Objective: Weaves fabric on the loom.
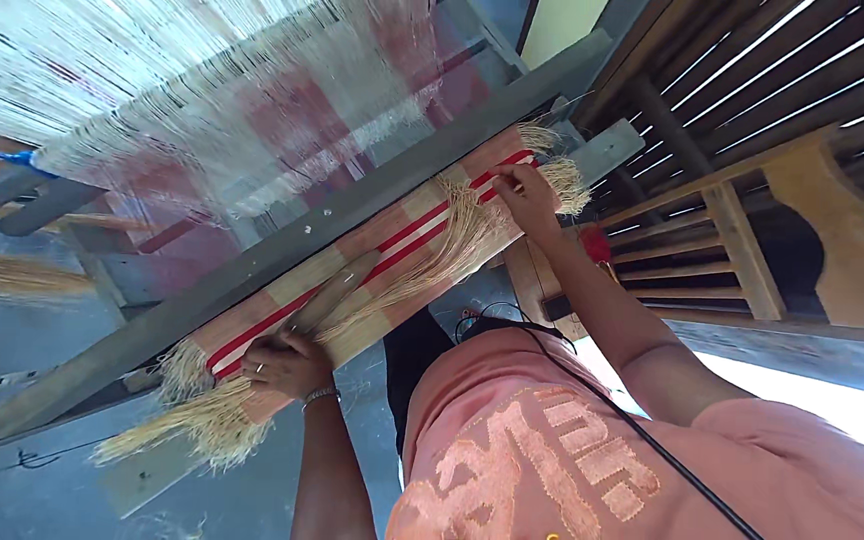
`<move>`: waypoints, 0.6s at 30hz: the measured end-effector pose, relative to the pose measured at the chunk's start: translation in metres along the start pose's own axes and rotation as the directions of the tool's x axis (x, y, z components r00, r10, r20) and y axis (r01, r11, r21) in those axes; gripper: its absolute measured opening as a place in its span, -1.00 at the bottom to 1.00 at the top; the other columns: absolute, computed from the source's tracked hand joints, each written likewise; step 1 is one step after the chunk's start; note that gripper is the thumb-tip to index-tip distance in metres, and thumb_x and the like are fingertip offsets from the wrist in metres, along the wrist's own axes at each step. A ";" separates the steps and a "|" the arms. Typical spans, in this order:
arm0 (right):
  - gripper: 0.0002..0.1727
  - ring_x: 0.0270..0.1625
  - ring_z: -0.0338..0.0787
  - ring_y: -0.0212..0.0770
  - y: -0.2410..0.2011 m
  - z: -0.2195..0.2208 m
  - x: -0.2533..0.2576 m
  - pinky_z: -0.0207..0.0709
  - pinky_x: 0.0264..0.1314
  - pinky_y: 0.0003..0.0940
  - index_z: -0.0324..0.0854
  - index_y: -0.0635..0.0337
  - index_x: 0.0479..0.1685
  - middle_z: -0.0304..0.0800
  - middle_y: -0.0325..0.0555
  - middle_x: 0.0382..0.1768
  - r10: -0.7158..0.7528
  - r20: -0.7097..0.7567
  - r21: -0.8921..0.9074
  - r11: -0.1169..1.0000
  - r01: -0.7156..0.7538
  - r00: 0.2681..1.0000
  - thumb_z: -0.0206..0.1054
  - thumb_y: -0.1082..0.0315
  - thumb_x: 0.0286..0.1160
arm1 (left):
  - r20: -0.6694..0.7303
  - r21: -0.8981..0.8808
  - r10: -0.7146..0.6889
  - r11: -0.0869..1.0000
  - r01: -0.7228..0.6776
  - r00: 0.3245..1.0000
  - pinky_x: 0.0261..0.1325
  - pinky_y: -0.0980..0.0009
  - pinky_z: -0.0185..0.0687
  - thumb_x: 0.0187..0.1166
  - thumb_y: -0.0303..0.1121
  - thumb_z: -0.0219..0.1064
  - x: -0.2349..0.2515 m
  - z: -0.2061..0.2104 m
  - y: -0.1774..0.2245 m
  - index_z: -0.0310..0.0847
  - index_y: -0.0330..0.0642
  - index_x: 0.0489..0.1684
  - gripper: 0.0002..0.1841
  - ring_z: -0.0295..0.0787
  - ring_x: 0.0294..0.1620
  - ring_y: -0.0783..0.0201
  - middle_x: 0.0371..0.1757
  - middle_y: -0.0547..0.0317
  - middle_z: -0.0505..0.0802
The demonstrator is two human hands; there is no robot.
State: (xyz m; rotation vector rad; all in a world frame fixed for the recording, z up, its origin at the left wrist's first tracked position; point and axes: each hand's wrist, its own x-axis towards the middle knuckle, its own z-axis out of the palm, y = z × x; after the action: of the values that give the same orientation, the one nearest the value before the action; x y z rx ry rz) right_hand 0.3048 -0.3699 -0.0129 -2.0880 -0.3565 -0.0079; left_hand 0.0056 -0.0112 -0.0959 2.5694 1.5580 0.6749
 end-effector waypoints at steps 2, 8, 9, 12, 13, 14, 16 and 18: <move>-0.66 0.17 0.78 -0.12 0.000 0.008 0.012 0.67 0.21 -0.20 0.77 0.12 0.23 0.80 0.03 0.16 -0.005 0.066 -0.005 1.000 0.006 0.998 0.37 0.16 0.62 | 0.002 -0.004 -0.002 1.000 0.002 1.000 0.50 -0.17 0.27 0.74 0.11 -0.13 0.000 0.001 -0.001 0.54 -0.17 0.32 -0.42 0.49 0.55 -0.19 0.41 -0.22 0.65; -0.54 0.41 0.60 0.10 -0.001 0.030 0.026 0.48 0.39 0.22 0.82 -0.04 0.18 0.70 0.03 0.27 -0.021 0.192 -0.097 0.994 0.040 0.981 0.54 -0.06 0.38 | -0.008 -0.009 0.003 1.000 -0.003 1.000 0.49 -0.16 0.28 0.74 0.12 -0.13 0.000 0.003 -0.003 0.56 -0.20 0.31 -0.40 0.51 0.53 -0.19 0.38 -0.23 0.67; -0.59 0.40 0.59 0.13 0.000 0.032 0.028 0.44 0.37 0.29 0.84 -0.05 0.10 0.69 0.04 0.25 -0.016 0.207 -0.129 0.991 0.043 0.978 0.51 -0.07 0.40 | -0.005 -0.005 0.001 1.000 -0.001 1.000 0.50 -0.16 0.27 0.74 0.13 -0.14 0.000 0.004 -0.003 0.55 -0.19 0.32 -0.39 0.51 0.53 -0.19 0.39 -0.23 0.67; -0.71 0.30 0.68 0.06 -0.007 0.027 0.038 0.56 0.36 0.11 0.85 0.12 -0.06 0.74 0.09 0.18 0.039 0.217 -0.074 0.997 -0.023 0.975 0.48 0.11 0.46 | 0.000 0.003 0.000 1.000 0.000 1.000 0.49 -0.15 0.27 0.75 0.13 -0.16 0.001 0.002 -0.002 0.55 -0.19 0.31 -0.39 0.51 0.53 -0.19 0.38 -0.23 0.67; -0.75 0.22 0.75 -0.03 -0.010 0.021 0.043 0.63 0.32 -0.01 0.83 0.19 -0.05 0.77 0.08 0.14 0.092 0.215 0.002 0.995 -0.095 0.972 0.47 0.20 0.49 | 0.012 0.011 -0.001 1.000 0.001 1.000 0.48 -0.16 0.28 0.75 0.12 -0.17 0.001 0.001 0.000 0.55 -0.19 0.31 -0.39 0.51 0.53 -0.19 0.39 -0.23 0.66; -0.77 0.13 0.80 -0.10 -0.012 0.012 0.049 0.67 0.26 -0.05 0.81 0.23 -0.03 0.82 0.04 0.08 0.170 0.207 0.087 0.978 -0.191 0.964 0.44 0.26 0.51 | 0.027 0.018 -0.006 1.000 0.006 1.000 0.49 -0.18 0.28 0.75 0.11 -0.18 0.000 -0.001 0.002 0.54 -0.20 0.34 -0.39 0.50 0.54 -0.20 0.42 -0.23 0.66; -0.75 -0.07 0.77 -0.27 -0.007 -0.015 0.066 0.63 0.01 -0.20 0.77 0.21 0.06 0.86 -0.09 -0.03 0.314 0.190 0.223 0.909 -0.352 0.930 0.38 0.27 0.58 | 0.055 0.009 -0.006 1.000 0.006 0.998 0.53 -0.20 0.24 0.76 0.09 -0.18 0.000 -0.004 0.004 0.51 -0.25 0.41 -0.38 0.47 0.56 -0.24 0.46 -0.27 0.62; -0.69 -0.38 0.59 -0.44 0.009 -0.055 0.088 0.50 -0.35 -0.45 0.67 0.13 0.20 0.76 -0.25 -0.13 0.392 0.153 0.309 0.853 -0.421 0.907 0.33 0.18 0.64 | 0.059 0.007 -0.006 1.000 0.006 0.998 0.54 -0.20 0.22 0.77 0.09 -0.18 0.000 -0.004 0.004 0.50 -0.24 0.41 -0.38 0.46 0.57 -0.24 0.47 -0.27 0.61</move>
State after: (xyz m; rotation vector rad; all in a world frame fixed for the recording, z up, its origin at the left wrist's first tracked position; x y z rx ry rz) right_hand 0.3990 -0.3990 0.0214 -1.7865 0.0449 0.3724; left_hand 0.0072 -0.0135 -0.0914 2.5635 1.5525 0.5888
